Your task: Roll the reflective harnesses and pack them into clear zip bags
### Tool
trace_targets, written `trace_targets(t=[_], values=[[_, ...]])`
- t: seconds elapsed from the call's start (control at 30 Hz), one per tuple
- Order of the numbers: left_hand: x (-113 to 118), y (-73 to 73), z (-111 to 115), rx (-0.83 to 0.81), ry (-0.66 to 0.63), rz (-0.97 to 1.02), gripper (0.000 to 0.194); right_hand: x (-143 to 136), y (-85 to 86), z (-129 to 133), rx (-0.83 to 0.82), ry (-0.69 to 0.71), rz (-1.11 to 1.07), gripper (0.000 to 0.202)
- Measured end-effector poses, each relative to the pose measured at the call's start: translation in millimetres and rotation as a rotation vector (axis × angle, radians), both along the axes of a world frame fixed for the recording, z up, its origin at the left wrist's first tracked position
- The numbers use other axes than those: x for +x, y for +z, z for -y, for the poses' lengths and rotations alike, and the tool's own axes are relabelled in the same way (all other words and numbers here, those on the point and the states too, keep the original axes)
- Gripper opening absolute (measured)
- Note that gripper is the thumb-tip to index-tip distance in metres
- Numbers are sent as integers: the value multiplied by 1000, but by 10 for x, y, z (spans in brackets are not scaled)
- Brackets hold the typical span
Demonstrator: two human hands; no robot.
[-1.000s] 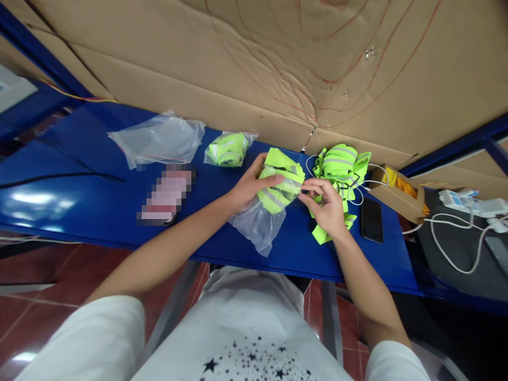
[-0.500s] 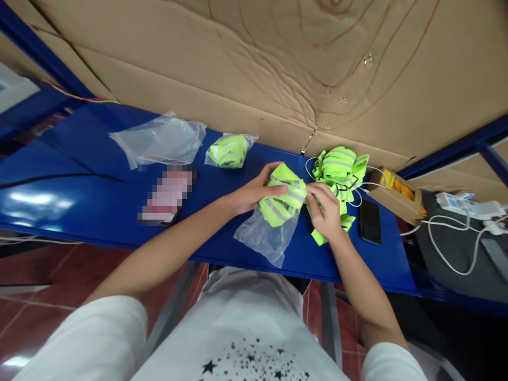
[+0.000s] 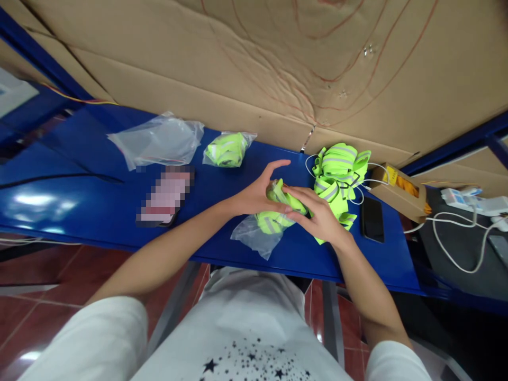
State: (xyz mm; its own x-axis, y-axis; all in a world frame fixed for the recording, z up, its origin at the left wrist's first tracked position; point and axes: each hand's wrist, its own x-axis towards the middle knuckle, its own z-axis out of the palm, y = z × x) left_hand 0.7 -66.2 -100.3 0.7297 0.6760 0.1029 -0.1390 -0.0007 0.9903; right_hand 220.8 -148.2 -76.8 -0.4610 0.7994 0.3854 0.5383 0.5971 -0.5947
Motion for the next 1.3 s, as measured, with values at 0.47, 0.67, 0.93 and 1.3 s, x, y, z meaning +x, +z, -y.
trace_targets(t=[0.47, 0.67, 0.93, 1.3], values=[[41, -25, 3, -114, -22, 184, 121, -42, -22, -29, 139, -72, -117, 21], [120, -107, 32, -388, 106, -3, 83, 88, -45, -101, -82, -201, -317, 20], [12, -164, 2, -385, 55, 50, 44, 335, -26, -198, -56, -73, -70, 19], [-11, -96, 104, -418, 124, 34, 61, 239, -211, -133, -271, -113, -335, 22]])
